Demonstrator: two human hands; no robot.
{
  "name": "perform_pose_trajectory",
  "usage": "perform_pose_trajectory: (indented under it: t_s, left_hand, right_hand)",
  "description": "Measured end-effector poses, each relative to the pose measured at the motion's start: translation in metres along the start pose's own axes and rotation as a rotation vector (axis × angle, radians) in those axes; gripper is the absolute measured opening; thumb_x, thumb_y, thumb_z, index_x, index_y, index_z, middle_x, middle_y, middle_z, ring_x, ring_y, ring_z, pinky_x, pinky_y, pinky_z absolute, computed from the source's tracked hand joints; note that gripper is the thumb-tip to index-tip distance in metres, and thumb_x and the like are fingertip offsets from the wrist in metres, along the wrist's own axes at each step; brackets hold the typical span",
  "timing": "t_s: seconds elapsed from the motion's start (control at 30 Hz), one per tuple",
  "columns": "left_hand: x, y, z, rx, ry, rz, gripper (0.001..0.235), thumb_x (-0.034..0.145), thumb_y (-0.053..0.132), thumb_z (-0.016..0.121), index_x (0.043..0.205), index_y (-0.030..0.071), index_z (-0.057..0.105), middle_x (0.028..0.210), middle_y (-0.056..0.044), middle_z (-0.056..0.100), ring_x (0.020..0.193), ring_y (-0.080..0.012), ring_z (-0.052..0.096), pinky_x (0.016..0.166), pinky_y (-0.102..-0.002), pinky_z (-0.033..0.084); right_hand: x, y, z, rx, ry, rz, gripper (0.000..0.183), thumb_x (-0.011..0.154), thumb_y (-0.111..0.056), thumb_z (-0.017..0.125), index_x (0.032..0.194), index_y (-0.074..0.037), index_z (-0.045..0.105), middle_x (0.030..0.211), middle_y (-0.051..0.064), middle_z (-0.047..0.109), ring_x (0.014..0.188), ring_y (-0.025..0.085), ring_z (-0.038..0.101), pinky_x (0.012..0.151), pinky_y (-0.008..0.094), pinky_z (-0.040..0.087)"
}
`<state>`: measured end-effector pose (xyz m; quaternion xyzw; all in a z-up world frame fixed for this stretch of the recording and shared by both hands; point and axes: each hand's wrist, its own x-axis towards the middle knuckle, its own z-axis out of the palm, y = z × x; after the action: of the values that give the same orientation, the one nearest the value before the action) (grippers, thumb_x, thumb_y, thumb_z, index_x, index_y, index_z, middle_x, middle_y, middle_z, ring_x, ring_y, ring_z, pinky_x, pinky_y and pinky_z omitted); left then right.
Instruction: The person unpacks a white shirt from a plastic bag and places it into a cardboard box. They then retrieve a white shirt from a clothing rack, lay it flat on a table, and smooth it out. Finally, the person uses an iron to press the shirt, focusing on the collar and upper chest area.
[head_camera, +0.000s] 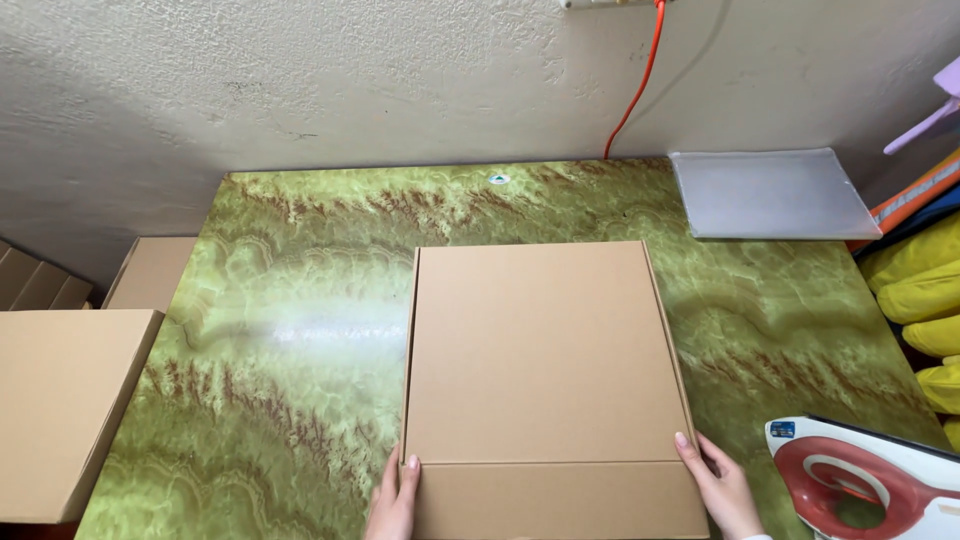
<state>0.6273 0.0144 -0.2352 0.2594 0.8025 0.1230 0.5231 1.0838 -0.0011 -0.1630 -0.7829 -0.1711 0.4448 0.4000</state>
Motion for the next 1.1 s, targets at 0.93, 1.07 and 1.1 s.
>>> perform_pose_trajectory:
  t_s: [0.93,1.07,1.1]
  left_hand:
    - [-0.125,0.236,-0.067,-0.612,0.043,1.097,0.068,0.105,0.037,0.045,0.164,0.004,0.037,0.173,-0.011,0.040,0.162,-0.0219,0.035,0.131,-0.036,0.028]
    - [-0.110,0.269,-0.073,-0.461,0.178,1.208,0.065,0.106,0.038,0.049,0.163,0.006,0.042,0.171,-0.009,0.043,0.162,-0.0198,0.034,0.131,-0.034,0.027]
    - [-0.112,0.278,-0.074,-0.464,0.181,1.209,0.065,0.106,0.038,0.049,0.163,0.006,0.042,0.171,-0.009,0.043,0.162,-0.0198,0.034,0.131,-0.034,0.027]
  right_hand:
    - [0.033,-0.200,0.000,0.672,-0.093,-0.982,0.049,0.112,-0.054,0.049,0.137,-0.012,0.052,0.133,0.006,0.054,0.127,0.022,0.055,0.107,0.037,0.048]
    - [0.064,-0.229,0.014,0.514,0.076,-1.020,0.040,0.121,-0.032,0.060,0.085,-0.020,0.046,0.086,-0.012,0.040,0.087,0.003,0.039,0.084,0.021,0.035]
    - [0.059,-0.241,0.017,0.514,0.074,-1.022,0.040,0.121,-0.032,0.060,0.085,-0.020,0.046,0.086,-0.012,0.040,0.087,0.003,0.039,0.084,0.021,0.035]
